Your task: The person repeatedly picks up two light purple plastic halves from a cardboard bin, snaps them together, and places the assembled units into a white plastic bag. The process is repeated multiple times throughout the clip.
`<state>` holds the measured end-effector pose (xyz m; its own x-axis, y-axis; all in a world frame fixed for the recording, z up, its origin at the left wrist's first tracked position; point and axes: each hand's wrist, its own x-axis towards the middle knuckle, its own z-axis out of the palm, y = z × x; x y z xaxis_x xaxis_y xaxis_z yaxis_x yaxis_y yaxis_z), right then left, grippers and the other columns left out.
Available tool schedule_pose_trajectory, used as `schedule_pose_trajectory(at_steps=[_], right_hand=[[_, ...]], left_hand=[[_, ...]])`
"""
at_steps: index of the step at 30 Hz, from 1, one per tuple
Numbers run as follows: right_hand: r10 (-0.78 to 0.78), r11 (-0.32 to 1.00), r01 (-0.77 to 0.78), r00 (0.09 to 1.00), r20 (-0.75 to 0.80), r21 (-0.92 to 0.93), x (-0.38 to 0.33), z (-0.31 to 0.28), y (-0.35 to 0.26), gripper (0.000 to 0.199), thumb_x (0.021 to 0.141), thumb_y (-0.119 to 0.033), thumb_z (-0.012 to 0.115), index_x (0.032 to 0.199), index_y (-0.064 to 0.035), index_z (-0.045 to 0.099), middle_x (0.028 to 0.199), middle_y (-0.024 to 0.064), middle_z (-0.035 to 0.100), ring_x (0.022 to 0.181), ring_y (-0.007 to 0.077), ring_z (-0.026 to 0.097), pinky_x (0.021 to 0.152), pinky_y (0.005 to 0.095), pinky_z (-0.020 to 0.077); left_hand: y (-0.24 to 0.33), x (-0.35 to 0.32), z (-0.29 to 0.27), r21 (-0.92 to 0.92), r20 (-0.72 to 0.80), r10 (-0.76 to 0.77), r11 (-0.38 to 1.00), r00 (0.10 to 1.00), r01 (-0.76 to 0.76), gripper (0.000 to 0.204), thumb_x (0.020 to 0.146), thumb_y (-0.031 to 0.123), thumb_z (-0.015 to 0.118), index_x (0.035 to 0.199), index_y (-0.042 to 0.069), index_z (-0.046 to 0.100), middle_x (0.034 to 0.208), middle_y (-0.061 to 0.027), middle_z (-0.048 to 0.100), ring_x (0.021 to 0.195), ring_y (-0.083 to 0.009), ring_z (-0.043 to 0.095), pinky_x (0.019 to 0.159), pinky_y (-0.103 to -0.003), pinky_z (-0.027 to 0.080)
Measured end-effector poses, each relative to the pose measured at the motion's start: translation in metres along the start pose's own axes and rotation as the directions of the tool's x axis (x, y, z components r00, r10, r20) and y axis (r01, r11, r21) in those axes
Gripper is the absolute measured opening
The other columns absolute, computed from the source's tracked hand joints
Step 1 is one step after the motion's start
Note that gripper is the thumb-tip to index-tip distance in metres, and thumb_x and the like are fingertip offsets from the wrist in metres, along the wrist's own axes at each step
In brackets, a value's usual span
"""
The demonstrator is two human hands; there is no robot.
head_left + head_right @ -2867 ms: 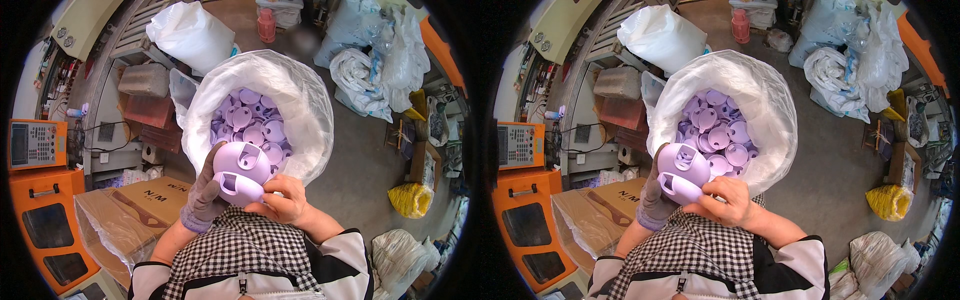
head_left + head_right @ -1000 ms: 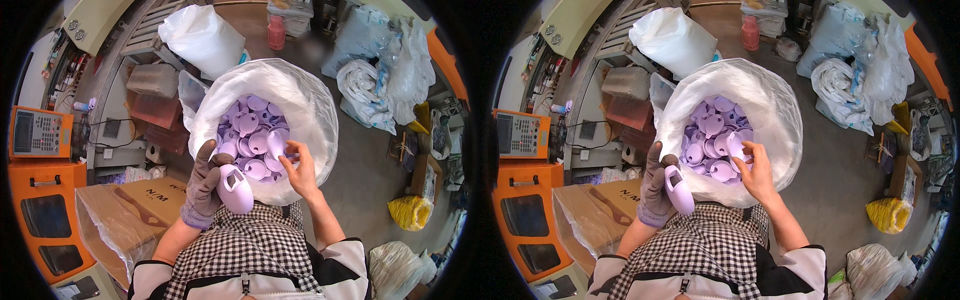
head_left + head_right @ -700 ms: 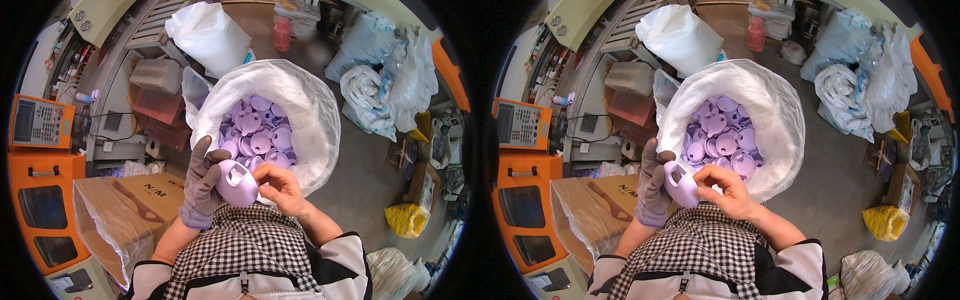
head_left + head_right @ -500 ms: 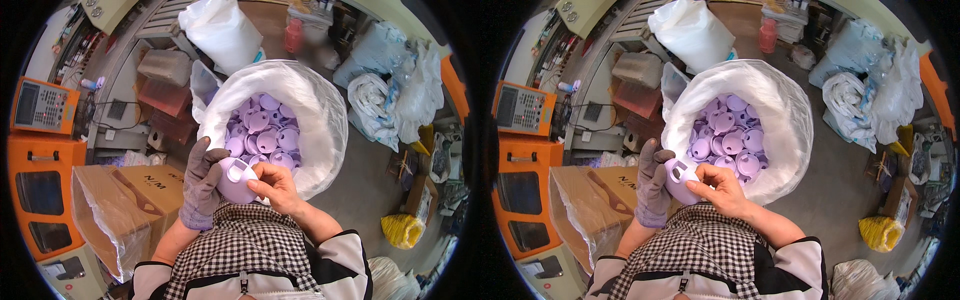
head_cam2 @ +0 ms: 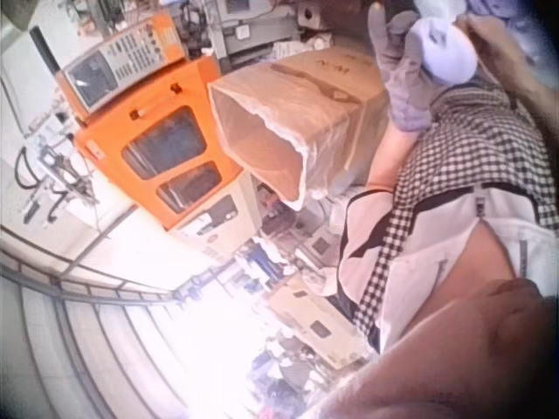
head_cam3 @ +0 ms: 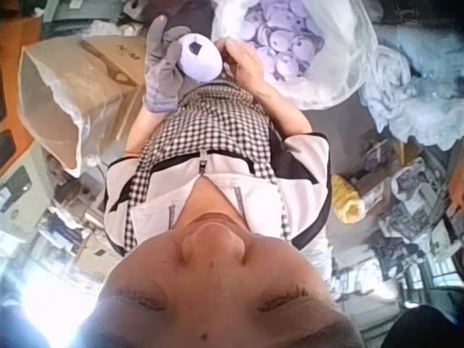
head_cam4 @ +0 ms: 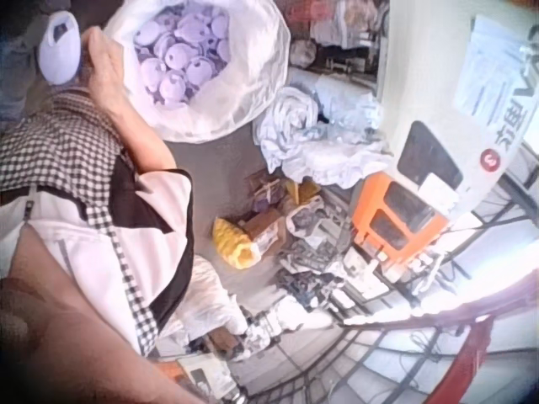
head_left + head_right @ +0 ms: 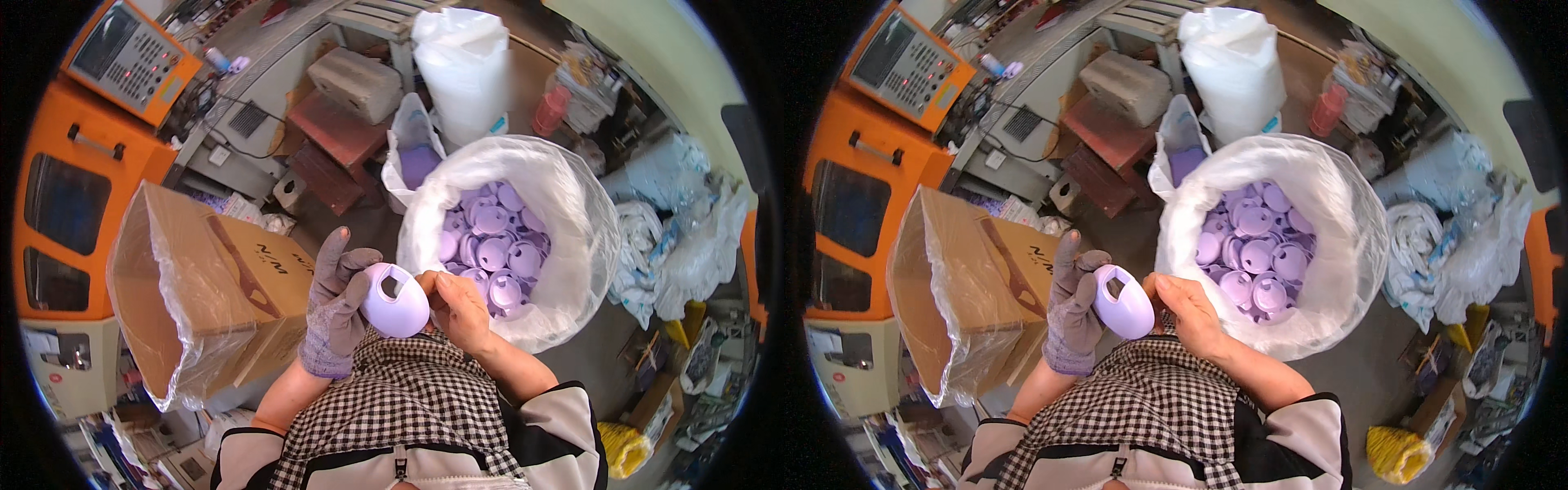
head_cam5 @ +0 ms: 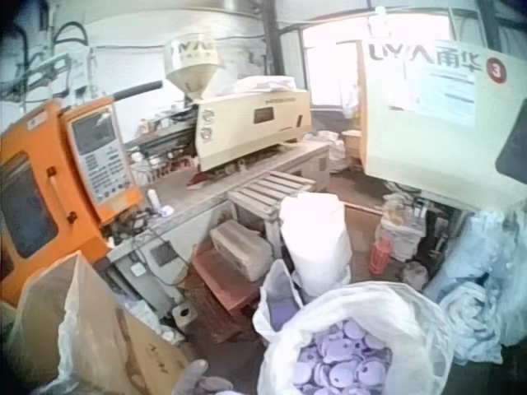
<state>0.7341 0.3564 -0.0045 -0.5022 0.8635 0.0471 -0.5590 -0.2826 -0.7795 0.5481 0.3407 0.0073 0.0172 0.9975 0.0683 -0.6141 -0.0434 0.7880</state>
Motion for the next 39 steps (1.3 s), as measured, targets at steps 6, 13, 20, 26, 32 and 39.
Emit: schedule_pose_trajectory(at_steps=[6,13,20,26,32,39], right_hand=[[0.096,0.994,-0.088,0.983,0.155,-0.058,0.039,0.055,0.039,0.024,0.100,-0.023,0.058,0.108,-0.0003,0.055,0.096,0.0026,0.058,0.084,0.0076,0.055,0.072,0.0241,0.0473],[0.169,0.932,-0.086,0.963,0.212,-0.351,0.068,0.110,0.100,0.017,0.096,-0.008,0.065,0.107,-0.0005,0.054,0.098,0.0012,0.056,0.096,0.0064,0.053,0.087,0.0250,0.0456],[0.048,0.940,-0.043,0.999,0.004,-0.337,0.142,0.136,0.165,0.015,0.099,-0.010,0.060,0.107,0.0005,0.053,0.096,0.0047,0.064,0.087,0.0100,0.062,0.078,0.0264,0.0525],[-0.027,0.916,0.005,0.998,-0.048,-0.400,0.281,0.119,0.202,0.018,0.099,-0.011,0.059,0.107,0.0025,0.052,0.098,0.0084,0.063,0.090,0.0136,0.064,0.077,0.0295,0.0581],[-0.194,0.804,0.120,0.979,-0.067,-0.583,0.513,0.099,0.247,0.022,0.097,-0.006,0.059,0.116,0.0026,0.050,0.104,0.0103,0.061,0.093,0.0168,0.064,0.074,0.0318,0.0599],[-0.398,0.577,0.120,0.905,-0.151,-0.808,0.865,0.044,0.360,0.031,0.089,-0.006,0.067,0.114,0.0047,0.052,0.107,0.0166,0.062,0.098,0.0282,0.061,0.091,0.0408,0.0474]], left_hand=[[0.056,-0.025,-0.052,0.043,-0.146,0.167,0.986,0.975,-0.163,0.061,0.094,-0.001,0.060,0.149,0.015,0.040,0.120,-0.0087,0.063,0.106,-0.0170,0.062,0.093,-0.032,0.050],[0.115,-0.057,-0.115,0.311,-0.230,0.259,0.933,0.938,-0.181,0.064,0.093,-0.003,0.060,0.151,0.011,0.035,0.127,-0.0115,0.057,0.114,-0.0190,0.058,0.098,-0.033,0.047],[0.167,-0.097,-0.162,0.708,-0.378,0.436,0.704,0.817,-0.049,0.055,0.091,-0.004,0.058,0.143,-0.003,0.041,0.132,-0.0133,0.055,0.120,-0.0219,0.056,0.102,-0.034,0.044],[0.224,-0.121,-0.173,0.879,-0.445,0.646,0.449,0.620,0.162,0.036,0.085,-0.005,0.057,0.121,-0.005,0.060,0.116,-0.0140,0.063,0.102,-0.0206,0.062,0.088,-0.031,0.049],[0.242,-0.108,-0.210,0.927,-0.313,0.785,0.130,0.535,0.352,0.034,0.083,-0.004,0.060,0.117,-0.005,0.062,0.108,-0.0166,0.066,0.097,-0.0255,0.063,0.085,-0.035,0.051],[0.263,-0.061,-0.250,0.680,-0.625,0.752,0.391,0.211,0.620,0.026,0.092,-0.004,0.057,0.117,-0.003,0.062,0.116,-0.0115,0.062,0.104,-0.0199,0.060,0.093,-0.033,0.047]])
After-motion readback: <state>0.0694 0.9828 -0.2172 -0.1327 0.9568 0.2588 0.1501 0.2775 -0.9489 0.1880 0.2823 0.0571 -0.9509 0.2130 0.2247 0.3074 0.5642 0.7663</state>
